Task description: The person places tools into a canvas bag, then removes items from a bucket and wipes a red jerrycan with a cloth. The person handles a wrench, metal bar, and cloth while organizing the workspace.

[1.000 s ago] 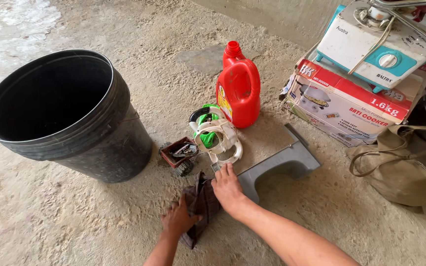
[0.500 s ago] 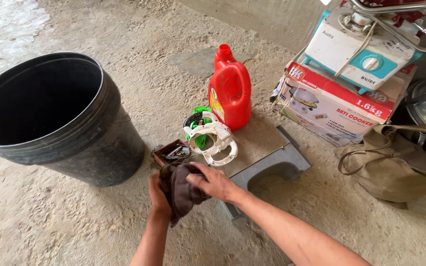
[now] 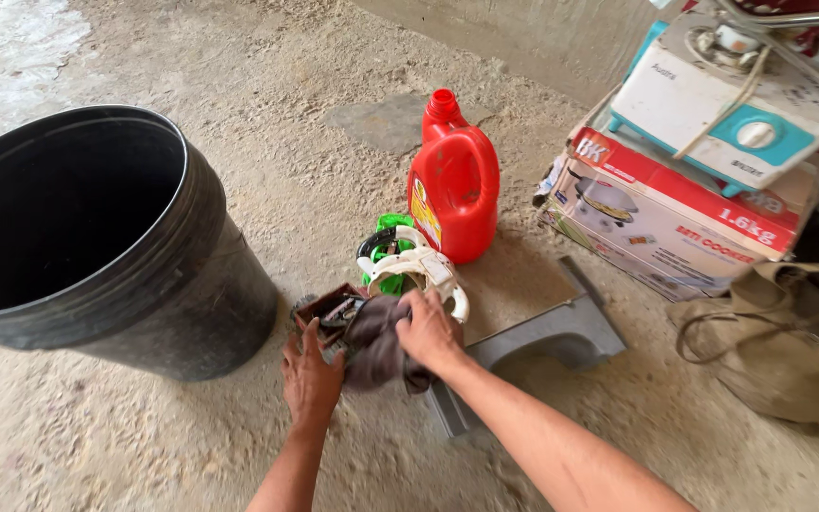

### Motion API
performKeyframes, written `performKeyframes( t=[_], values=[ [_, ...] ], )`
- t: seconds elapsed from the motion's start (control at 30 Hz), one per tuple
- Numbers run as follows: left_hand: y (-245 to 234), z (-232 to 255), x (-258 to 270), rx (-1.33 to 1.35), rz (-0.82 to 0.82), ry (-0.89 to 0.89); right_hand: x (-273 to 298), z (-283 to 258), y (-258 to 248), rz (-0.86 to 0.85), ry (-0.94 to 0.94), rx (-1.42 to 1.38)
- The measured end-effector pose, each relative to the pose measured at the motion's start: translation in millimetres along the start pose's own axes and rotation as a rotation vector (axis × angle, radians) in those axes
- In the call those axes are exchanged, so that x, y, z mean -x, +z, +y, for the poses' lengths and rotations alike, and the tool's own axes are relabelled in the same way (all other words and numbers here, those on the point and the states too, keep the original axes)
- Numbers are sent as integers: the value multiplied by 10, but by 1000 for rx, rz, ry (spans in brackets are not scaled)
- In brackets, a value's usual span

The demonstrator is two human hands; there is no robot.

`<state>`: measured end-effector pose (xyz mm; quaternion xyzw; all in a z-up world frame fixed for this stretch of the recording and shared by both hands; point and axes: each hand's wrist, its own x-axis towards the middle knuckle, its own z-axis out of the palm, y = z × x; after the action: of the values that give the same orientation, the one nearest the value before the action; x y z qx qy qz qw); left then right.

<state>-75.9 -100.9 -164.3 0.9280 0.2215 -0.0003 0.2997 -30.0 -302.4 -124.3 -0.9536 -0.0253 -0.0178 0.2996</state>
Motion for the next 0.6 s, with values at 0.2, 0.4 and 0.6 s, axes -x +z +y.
performKeyframes(
  t=[0.2,0.4,0.6],
  values=[
    [461,-128,-597,491,-233,-342,-648,14,126,-247,57,154],
    [678,-557,-657,783,-288,-571,-497,-96,531,-383,-95,583],
    [169,-615,-252,1087,40,-697,-391,223,593,-572,-406,765]
  ],
)
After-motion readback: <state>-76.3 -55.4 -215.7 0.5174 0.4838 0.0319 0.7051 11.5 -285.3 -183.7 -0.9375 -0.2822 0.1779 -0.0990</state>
